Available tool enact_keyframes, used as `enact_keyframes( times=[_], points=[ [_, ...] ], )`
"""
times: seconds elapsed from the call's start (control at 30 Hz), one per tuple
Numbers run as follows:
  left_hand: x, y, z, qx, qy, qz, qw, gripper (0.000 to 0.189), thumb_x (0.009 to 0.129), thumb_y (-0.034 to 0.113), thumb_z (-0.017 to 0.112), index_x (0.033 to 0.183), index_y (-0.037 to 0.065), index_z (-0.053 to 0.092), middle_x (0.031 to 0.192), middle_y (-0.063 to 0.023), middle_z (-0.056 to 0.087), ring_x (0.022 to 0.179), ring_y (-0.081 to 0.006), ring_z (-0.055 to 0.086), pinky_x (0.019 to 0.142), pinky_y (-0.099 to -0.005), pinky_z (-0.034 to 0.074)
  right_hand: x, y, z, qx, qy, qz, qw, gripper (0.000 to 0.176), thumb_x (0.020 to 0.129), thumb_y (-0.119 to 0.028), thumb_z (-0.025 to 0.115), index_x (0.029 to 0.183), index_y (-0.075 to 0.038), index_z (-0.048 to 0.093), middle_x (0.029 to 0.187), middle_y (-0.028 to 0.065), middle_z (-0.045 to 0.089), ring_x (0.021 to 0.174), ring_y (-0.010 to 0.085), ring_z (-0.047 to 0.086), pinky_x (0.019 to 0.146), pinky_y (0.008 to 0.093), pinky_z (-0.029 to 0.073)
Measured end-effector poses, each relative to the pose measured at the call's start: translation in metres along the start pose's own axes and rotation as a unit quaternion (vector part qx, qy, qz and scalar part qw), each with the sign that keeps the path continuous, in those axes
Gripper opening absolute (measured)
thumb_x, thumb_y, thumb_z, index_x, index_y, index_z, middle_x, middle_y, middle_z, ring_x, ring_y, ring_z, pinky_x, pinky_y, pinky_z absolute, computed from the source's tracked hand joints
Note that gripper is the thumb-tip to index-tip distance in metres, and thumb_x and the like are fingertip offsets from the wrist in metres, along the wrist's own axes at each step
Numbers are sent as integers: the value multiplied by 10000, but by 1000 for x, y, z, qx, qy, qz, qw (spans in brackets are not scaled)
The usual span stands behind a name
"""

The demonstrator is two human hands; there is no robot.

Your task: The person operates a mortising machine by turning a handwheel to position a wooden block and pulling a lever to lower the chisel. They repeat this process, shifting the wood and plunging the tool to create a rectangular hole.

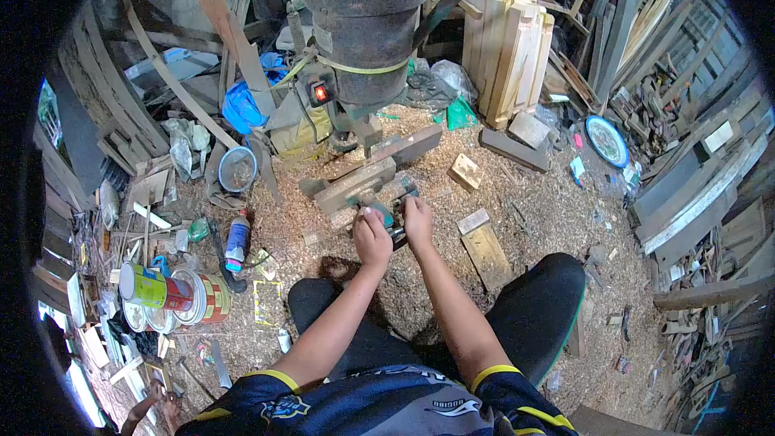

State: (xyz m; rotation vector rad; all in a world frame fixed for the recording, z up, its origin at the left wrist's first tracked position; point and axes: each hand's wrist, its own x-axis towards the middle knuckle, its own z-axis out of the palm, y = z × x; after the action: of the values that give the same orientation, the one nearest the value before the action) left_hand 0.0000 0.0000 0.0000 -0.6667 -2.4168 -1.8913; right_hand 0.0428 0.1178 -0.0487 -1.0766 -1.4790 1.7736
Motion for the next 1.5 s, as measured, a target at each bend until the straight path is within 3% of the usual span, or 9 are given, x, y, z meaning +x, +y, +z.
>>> enact_keyframes(
  times=[0.23, 0.3, 0.33, 0.63, 0.67, 0.77, 0.93, 1.3, 1.5],
  points=[
    [3, -1, -5, 26, 23, 29, 999, 476, 1120, 274, 355, 786, 8, 564, 737, -180, 591, 747, -405, 581, 736, -505, 443, -5, 2, 8, 35, 34, -29, 998, 419, 1050, -265, 525, 706, -43, 613, 648, -17, 557, 592, 100, 473, 564, 327, 371],
    [3, 0, -5, 12, -10, -16, 1000, 415, 1087, 213, 396, 803, 0, 611, 838, -218, 656, 872, -446, 607, 848, -539, 457, -5, 1, 8, 23, 43, -38, 998, 415, 1045, -256, 527, 693, -51, 605, 632, -22, 546, 575, 103, 464, 551, 331, 366],
    [4, -2, -3, 24, 22, 30, 999, 481, 1118, 270, 362, 777, 6, 576, 745, -186, 612, 756, -408, 595, 745, -512, 447, -5, 0, 10, 13, 51, -44, 998, 410, 1037, -245, 532, 685, -48, 603, 623, -25, 544, 567, 105, 462, 540, 333, 359],
    [1, -7, 1, 39, 42, 23, 998, 460, 1101, 256, 367, 773, 5, 570, 774, -193, 601, 806, -417, 581, 790, -518, 438, -13, -16, 11, -49, 21, -68, 996, 409, 1025, -261, 528, 744, 12, 647, 659, 28, 610, 607, 123, 525, 586, 349, 413],
    [1, -8, 3, 26, 49, 10, 998, 434, 1085, 245, 382, 770, 10, 567, 795, -195, 596, 830, -419, 576, 801, -521, 434, -14, -18, 15, -24, 36, -86, 995, 364, 979, -260, 548, 680, -63, 613, 584, -17, 516, 524, 100, 447, 507, 312, 329],
    [0, 4, -1, 25, 66, 16, 997, 422, 1076, 239, 385, 772, 12, 569, 803, -197, 598, 831, -422, 575, 799, -526, 432, -15, -20, 13, -38, 32, -94, 994, 362, 976, -247, 536, 675, -58, 602, 583, -10, 517, 520, 103, 451, 499, 312, 326],
    [5, 5, -2, 97, 66, 100, 988, 429, 1087, 217, 403, 766, 2, 587, 805, -193, 600, 823, -424, 585, 788, -528, 451, -11, -17, 11, -31, 0, -122, 992, 375, 997, -216, 509, 660, -63, 566, 578, -17, 477, 527, 96, 440, 497, 302, 322],
    [9, 21, -6, 99, 18, 61, 993, 378, 1070, 210, 406, 790, 10, 563, 811, -187, 592, 828, -426, 560, 782, -518, 432, -17, -27, 6, -33, -46, -18, 998, 372, 1059, -195, 521, 726, -29, 544, 647, -21, 495, 617, 82, 447, 577, 320, 369],
    [9, 17, -5, 88, 13, 61, 994, 388, 1071, 217, 403, 777, 8, 547, 782, -174, 565, 794, -405, 550, 757, -499, 430, -12, -15, 3, -34, -62, -32, 997, 368, 1045, -164, 516, 706, -22, 510, 633, -15, 466, 616, 93, 437, 577, 327, 366]
  ],
)
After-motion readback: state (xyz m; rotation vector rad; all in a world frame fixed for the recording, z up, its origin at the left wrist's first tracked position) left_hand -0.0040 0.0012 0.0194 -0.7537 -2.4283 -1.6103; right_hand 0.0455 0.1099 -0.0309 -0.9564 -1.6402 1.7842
